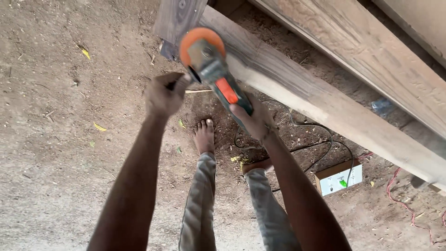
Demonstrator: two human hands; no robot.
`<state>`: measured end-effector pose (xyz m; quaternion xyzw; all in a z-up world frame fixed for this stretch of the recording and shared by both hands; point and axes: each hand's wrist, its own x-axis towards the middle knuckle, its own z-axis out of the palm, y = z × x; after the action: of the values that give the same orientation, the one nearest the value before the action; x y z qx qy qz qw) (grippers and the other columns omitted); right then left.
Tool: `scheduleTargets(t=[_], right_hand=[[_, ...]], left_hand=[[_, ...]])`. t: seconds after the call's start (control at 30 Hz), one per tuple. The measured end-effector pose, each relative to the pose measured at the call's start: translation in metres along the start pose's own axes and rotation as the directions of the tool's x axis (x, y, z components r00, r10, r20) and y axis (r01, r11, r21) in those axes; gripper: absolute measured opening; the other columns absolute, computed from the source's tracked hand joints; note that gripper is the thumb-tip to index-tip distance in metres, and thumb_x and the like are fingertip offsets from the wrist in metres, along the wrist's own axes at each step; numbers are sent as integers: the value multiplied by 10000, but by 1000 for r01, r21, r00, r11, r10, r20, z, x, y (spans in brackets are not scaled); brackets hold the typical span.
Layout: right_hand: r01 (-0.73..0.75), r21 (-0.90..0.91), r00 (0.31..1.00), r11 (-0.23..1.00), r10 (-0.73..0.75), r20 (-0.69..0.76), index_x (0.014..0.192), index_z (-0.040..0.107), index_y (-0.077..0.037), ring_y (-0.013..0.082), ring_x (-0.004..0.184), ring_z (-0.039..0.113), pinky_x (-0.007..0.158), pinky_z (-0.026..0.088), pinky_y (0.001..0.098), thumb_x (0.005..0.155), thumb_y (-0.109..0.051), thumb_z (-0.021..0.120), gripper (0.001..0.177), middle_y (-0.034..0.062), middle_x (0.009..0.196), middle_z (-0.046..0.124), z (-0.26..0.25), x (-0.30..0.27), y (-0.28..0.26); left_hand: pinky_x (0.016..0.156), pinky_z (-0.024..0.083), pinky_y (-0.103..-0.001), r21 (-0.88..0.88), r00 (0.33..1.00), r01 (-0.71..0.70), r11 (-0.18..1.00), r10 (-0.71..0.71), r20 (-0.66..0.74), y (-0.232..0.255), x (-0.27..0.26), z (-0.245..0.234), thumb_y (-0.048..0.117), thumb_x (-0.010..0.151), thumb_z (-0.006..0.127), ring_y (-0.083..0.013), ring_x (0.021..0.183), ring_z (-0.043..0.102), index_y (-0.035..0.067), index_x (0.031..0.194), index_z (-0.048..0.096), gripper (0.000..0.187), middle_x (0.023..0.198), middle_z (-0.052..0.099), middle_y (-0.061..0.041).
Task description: Sanding a wooden frame using an angle grinder equipped with a sanding disc.
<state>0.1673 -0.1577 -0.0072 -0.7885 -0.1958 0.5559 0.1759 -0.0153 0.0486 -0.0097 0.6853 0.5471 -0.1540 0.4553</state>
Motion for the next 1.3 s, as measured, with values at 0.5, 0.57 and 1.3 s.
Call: scheduleTargets(t=[0.5,0.57,1.3], right_hand=[[-15,128,993,992,29,-112,1325,626,-87,203,820,725,709,574,368,800,-661,653,778,103,954,749,-69,-115,130],[-35,137,991,990,52,-122,1328,627,-86,202,813,727,704,573,367,804,-644,653,766,106,946,750,-82,-129,151],[-25,255,937,967,112,-331,1334,639,-39,155,784,658,638,530,330,870,-637,639,757,82,891,731,-148,-241,375]], left_hand=[[353,410,-298,-51,994,-93,994,96,49,64,-80,134,540,921,629,-97,429,585,250,999,809,350,693,738,21],[398,430,-311,-66,987,-101,993,108,116,74,-91,157,531,938,636,-113,450,605,236,981,812,346,679,741,5],[349,384,-305,7,920,-232,973,218,325,186,-175,351,502,932,625,-89,403,564,262,956,796,295,616,716,39]])
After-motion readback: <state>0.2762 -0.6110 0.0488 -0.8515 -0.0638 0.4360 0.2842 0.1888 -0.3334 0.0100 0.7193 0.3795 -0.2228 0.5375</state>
